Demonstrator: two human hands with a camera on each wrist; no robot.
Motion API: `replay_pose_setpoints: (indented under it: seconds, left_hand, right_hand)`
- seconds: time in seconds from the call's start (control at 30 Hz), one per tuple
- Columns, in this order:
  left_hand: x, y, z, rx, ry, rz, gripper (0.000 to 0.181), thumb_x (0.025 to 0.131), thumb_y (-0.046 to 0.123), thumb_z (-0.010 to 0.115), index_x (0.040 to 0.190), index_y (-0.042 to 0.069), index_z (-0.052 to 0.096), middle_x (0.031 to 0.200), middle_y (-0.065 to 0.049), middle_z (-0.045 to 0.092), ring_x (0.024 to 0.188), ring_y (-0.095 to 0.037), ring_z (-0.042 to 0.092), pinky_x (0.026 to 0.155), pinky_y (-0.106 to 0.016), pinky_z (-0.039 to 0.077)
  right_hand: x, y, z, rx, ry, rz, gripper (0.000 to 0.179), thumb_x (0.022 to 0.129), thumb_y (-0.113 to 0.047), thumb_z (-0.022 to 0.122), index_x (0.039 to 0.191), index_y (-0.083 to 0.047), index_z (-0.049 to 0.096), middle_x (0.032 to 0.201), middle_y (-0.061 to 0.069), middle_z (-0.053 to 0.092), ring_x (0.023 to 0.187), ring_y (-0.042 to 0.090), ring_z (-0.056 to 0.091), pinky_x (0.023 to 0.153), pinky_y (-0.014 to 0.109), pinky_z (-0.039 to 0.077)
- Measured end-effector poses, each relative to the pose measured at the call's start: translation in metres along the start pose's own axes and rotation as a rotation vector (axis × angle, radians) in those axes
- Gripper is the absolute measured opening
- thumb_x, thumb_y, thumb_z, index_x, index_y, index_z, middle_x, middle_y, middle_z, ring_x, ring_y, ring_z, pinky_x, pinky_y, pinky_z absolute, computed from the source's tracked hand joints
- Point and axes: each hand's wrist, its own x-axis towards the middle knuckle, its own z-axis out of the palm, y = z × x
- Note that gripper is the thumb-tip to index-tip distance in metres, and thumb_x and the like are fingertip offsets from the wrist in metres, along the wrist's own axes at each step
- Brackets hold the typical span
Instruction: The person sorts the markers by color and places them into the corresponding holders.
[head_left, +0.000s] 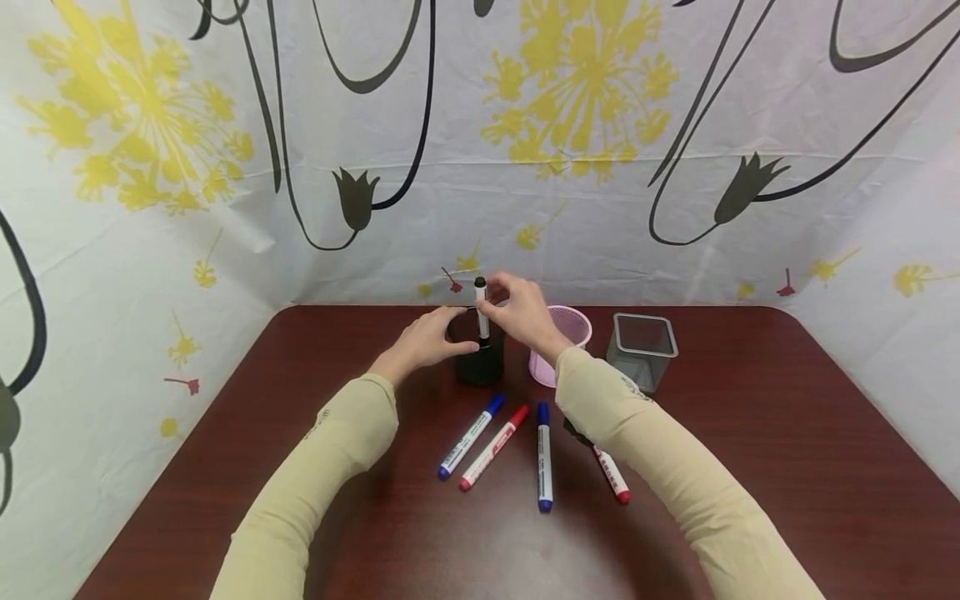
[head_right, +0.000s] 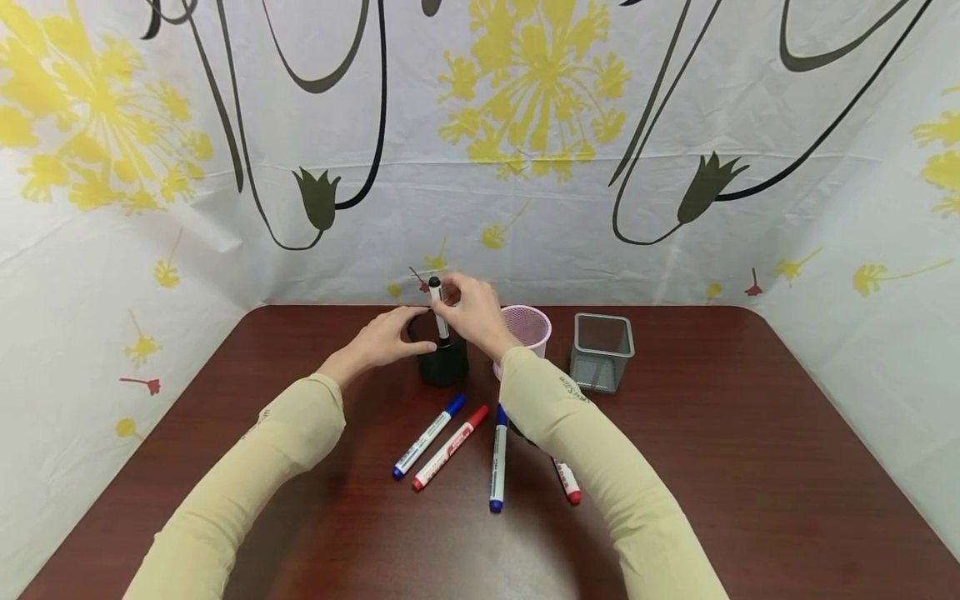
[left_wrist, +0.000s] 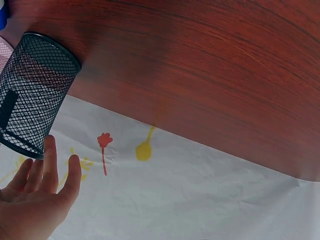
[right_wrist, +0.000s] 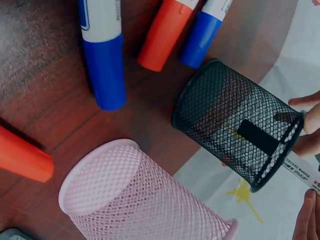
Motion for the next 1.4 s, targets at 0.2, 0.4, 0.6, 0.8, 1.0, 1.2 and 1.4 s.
replay_pose_setpoints:
  seconds: [0.2,0.4,0.6,0.8,1.0,1.2,1.4]
  left_hand:
    - [-0.001,0.001,0.000,-0.006,0.003,0.003,0.071,0.077,0.049,0.060,0.133,0.011,0.038,0.131,-0.009,0.040,0.116,-0.025,0.040,0.090,-0.045,0.035]
    - [-0.002,0.002,0.000,-0.011,0.008,0.005,0.070,0.078,0.048,0.060,0.133,0.011,0.038,0.131,-0.009,0.040,0.116,-0.025,0.040,0.090,-0.045,0.035]
    - [-0.002,0.001,0.000,0.000,0.009,0.010,0.071,0.078,0.049,0.059,0.133,0.011,0.038,0.131,-0.009,0.040,0.117,-0.026,0.039,0.089,-0.045,0.035]
    - [-0.002,0.001,0.000,0.003,0.008,0.010,0.071,0.078,0.050,0.059,0.133,0.011,0.038,0.132,-0.009,0.039,0.117,-0.026,0.038,0.090,-0.045,0.034]
    - [-0.003,0.001,0.000,-0.002,0.004,0.013,0.070,0.079,0.048,0.059,0.133,0.010,0.038,0.132,-0.010,0.039,0.117,-0.027,0.039,0.089,-0.046,0.035]
    - [-0.003,0.002,0.000,-0.005,0.002,0.018,0.071,0.078,0.049,0.059,0.134,0.010,0.037,0.132,-0.010,0.039,0.116,-0.027,0.039,0.089,-0.046,0.035]
    - [-0.004,0.002,0.000,-0.003,0.007,0.018,0.071,0.078,0.049,0.060,0.133,0.010,0.038,0.132,-0.010,0.039,0.116,-0.027,0.039,0.089,-0.046,0.034]
  right_hand:
    - [-0.004,0.005,0.007,0.000,-0.016,0.024,0.030,0.080,-0.020,0.064,0.104,-0.002,0.059,0.090,0.007,0.062,0.080,0.016,0.059,0.070,0.030,0.046]
    - [-0.007,0.008,0.011,0.033,-0.039,0.043,0.029,0.079,-0.017,0.065,0.102,-0.002,0.059,0.088,0.007,0.063,0.079,0.015,0.060,0.067,0.029,0.047]
    - [-0.010,0.012,0.014,0.018,-0.041,0.054,0.028,0.078,-0.016,0.066,0.101,-0.002,0.059,0.084,0.007,0.064,0.076,0.015,0.060,0.067,0.029,0.046]
    - [-0.011,0.013,0.016,0.030,-0.039,0.061,0.030,0.078,-0.016,0.066,0.102,-0.001,0.059,0.085,0.007,0.064,0.077,0.015,0.060,0.068,0.029,0.046]
    - [-0.013,0.016,0.019,0.045,-0.041,0.062,0.030,0.077,-0.014,0.066,0.102,0.000,0.059,0.087,0.008,0.064,0.078,0.016,0.060,0.068,0.028,0.047]
    - [-0.017,0.017,0.020,0.035,-0.045,0.065,0.028,0.077,-0.013,0.066,0.101,0.000,0.059,0.087,0.009,0.063,0.079,0.017,0.060,0.069,0.029,0.047]
    - [-0.016,0.017,0.020,0.034,-0.047,0.074,0.029,0.078,-0.015,0.066,0.102,0.000,0.059,0.089,0.009,0.063,0.080,0.016,0.060,0.068,0.028,0.047]
